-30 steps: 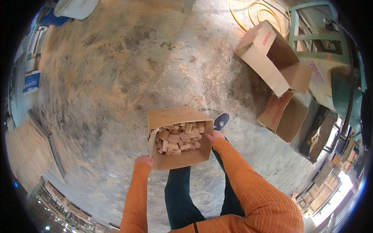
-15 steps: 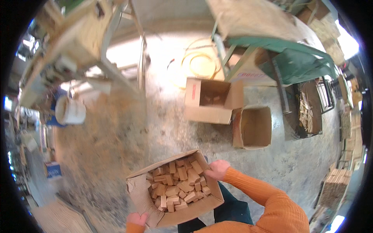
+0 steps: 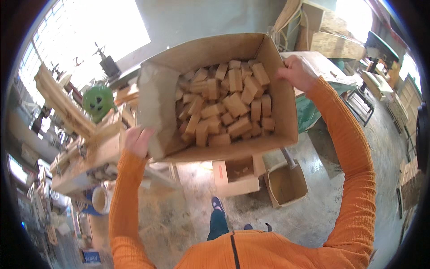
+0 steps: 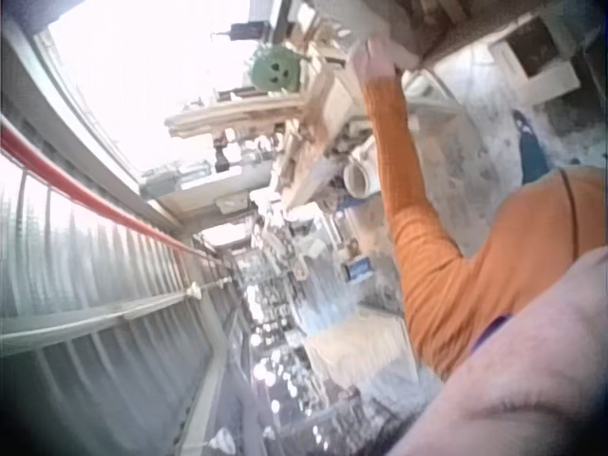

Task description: The person picks up small wooden blocks from a cardboard box, inspects them, and places them into a machine hopper. The person repeats this process, handling the blocks one at a time or in small groups, and occasionally moves the box to access more blocks.

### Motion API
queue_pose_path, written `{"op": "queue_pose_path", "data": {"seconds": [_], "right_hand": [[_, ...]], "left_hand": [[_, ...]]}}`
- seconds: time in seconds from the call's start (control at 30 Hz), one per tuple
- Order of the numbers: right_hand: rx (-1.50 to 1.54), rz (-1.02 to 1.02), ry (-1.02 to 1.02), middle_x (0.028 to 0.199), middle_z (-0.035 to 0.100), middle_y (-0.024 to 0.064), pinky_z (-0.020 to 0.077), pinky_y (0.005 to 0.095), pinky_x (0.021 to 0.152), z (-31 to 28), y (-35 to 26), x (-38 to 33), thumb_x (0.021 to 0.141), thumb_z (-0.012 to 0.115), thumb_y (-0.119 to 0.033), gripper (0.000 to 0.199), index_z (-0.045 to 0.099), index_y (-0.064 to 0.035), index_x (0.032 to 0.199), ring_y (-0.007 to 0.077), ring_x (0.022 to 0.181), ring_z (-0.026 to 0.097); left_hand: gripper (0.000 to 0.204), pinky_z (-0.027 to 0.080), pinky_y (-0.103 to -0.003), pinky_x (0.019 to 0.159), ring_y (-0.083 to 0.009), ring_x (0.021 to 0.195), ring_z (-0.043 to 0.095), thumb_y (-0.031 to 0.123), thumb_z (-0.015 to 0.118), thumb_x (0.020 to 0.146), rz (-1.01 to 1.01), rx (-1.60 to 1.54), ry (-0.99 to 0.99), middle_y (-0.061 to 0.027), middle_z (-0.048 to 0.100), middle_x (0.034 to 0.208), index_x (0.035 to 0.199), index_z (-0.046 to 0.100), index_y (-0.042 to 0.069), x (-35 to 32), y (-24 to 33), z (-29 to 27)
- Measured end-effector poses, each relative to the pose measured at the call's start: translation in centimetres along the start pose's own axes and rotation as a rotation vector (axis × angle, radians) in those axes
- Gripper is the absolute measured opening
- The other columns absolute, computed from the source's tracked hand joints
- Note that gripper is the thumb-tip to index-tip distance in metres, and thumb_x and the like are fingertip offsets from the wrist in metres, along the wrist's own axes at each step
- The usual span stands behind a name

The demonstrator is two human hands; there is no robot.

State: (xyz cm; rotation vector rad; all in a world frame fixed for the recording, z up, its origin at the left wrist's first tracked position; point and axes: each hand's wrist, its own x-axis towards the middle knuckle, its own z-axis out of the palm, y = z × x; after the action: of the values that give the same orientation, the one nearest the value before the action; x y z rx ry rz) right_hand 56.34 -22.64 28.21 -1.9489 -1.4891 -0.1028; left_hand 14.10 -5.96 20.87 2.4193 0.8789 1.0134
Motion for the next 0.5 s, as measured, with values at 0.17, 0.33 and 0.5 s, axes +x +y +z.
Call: {"op": "queue_pose_path", "data": {"seconds": [0.17, 0.33, 0.5], "right_hand": [[-0.272, 0.087, 0.159, 0.078, 0.061, 0.0231, 0.0455, 0.0432, 0.068, 3.8, 4.9, 8.1, 0.071, 0.059, -0.034, 0.036, 0.064, 0.0010, 0.075, 0.0326, 0.073, 0.059], [-0.435, 0.358, 0.186, 0.088, 0.063, 0.0204, 0.0444, 0.0483, 0.076, 10.7, 7.1, 10.6, 0.079, 0.050, -0.039, 0.039, 0.064, -0.0030, 0.083, 0.0330, 0.088, 0.060], [-0.497, 0.393, 0.114, 0.089, 0.063, 0.0158, 0.0476, 0.0448, 0.066, 11.6, 9.0, 9.8, 0.082, 0.051, -0.037, 0.037, 0.061, -0.0038, 0.095, 0.0340, 0.080, 0.062]], "left_hand": [[0.035, 0.048, -0.047, 0.071, -0.0358, 0.076, 0.062, 0.035, 0.048, 0.081, 0.106, 0.626, -0.087, -0.0186, 0.064, 0.078, 0.080, 0.066, 0.006, 17.1, -10.6, 10.0], [0.041, 0.048, -0.047, 0.071, -0.0375, 0.077, 0.061, 0.038, 0.044, 0.084, -0.049, 0.279, 0.007, -0.0187, 0.064, 0.079, 0.078, 0.063, 0.003, 21.6, -14.2, 20.7], [0.030, 0.047, -0.048, 0.064, -0.0376, 0.070, 0.059, 0.032, 0.051, 0.081, 0.049, 0.200, -0.046, -0.0184, 0.061, 0.075, 0.080, 0.061, 0.004, 19.6, -16.5, 23.9]]}}
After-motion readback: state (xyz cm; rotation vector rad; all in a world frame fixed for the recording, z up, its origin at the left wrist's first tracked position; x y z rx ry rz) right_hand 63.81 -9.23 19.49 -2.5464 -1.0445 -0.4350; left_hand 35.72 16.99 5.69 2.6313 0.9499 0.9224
